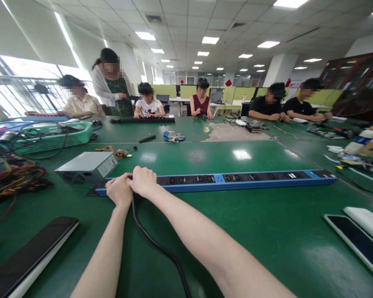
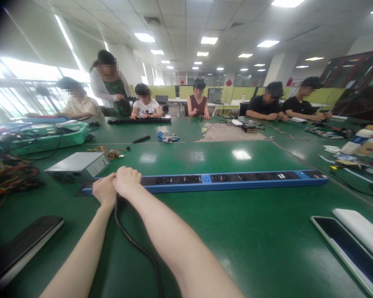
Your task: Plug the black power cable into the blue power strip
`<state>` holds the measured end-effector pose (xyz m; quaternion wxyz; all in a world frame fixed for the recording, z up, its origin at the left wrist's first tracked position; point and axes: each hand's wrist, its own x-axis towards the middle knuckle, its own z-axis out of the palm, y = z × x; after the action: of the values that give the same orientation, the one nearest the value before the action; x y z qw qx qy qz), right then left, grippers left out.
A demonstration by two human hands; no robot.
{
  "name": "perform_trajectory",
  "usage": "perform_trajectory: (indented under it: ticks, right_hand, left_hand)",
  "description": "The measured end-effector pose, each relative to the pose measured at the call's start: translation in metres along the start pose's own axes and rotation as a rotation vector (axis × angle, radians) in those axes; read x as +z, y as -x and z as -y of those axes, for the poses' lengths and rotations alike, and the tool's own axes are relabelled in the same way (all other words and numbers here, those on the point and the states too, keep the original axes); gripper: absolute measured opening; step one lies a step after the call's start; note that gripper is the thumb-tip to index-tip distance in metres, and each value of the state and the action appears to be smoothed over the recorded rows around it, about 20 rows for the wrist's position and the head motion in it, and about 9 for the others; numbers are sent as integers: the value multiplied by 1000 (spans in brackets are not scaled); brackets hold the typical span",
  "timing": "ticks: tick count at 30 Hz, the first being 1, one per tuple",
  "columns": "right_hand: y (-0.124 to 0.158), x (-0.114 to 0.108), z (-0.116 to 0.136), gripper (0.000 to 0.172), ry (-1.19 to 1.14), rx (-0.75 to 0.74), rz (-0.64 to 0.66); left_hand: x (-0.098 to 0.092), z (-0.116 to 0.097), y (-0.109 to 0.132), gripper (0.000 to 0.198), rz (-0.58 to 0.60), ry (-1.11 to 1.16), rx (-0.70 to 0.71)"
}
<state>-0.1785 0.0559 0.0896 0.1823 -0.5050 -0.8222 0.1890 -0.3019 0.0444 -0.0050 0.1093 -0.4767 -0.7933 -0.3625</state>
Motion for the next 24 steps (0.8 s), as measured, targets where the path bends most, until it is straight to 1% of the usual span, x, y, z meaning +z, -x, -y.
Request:
perform_trajectory:
  ticks: [4, 7, 9, 11, 13, 15, 16, 18, 19, 21, 22, 23, 24]
  right_hand:
    - [1, -1, 0, 28, 7, 28, 8]
    - [3, 2, 0, 30, 21, -8, -29]
    - [5, 3, -1, 30, 28, -36, -28]
    - [7, -1, -3, 29, 25, -40, -16]
    - [7, -13, -2, 30, -4, -60, -47]
    - [4, -36, 3, 32, -59, -136, -117]
    - [2, -50, 6, 33, -91, -190, -151]
    - [-3, -84, 11, 34, -140, -302, -177]
    - [-6, -103, 13, 34, -154, -343, -156]
    - [-13, -143, 12, 34, -183, -399, -53]
    - [-18, -165, 10, 36, -184, -421, -39]
    - [-25, -189, 6, 35, -149, -445, -82]
    - [-32, -214, 2, 35, -93, -451, -182]
  left_hand:
    - [0, 0, -1, 31, -5, 14, 0]
    - [-1, 1, -1, 32, -7, 24, -5]
    - [0, 2, -1, 32, -11, 26, -3]
    - [2, 5, -2, 31, -23, 14, 19]
    - [5, 7, -2, 29, -35, -7, 51]
    - [8, 8, -2, 29, -41, -25, 69]
    - [9, 8, -3, 30, -41, -28, 72]
    - [9, 6, -3, 35, -34, -15, 76]
    - [8, 5, -2, 37, -32, -4, 77]
    - [6, 2, -2, 40, -30, 16, 72]
    - [5, 1, -2, 41, -31, 20, 64]
    - [4, 1, -2, 41, -32, 21, 55]
    - [4, 0, -1, 41, -31, 23, 48]
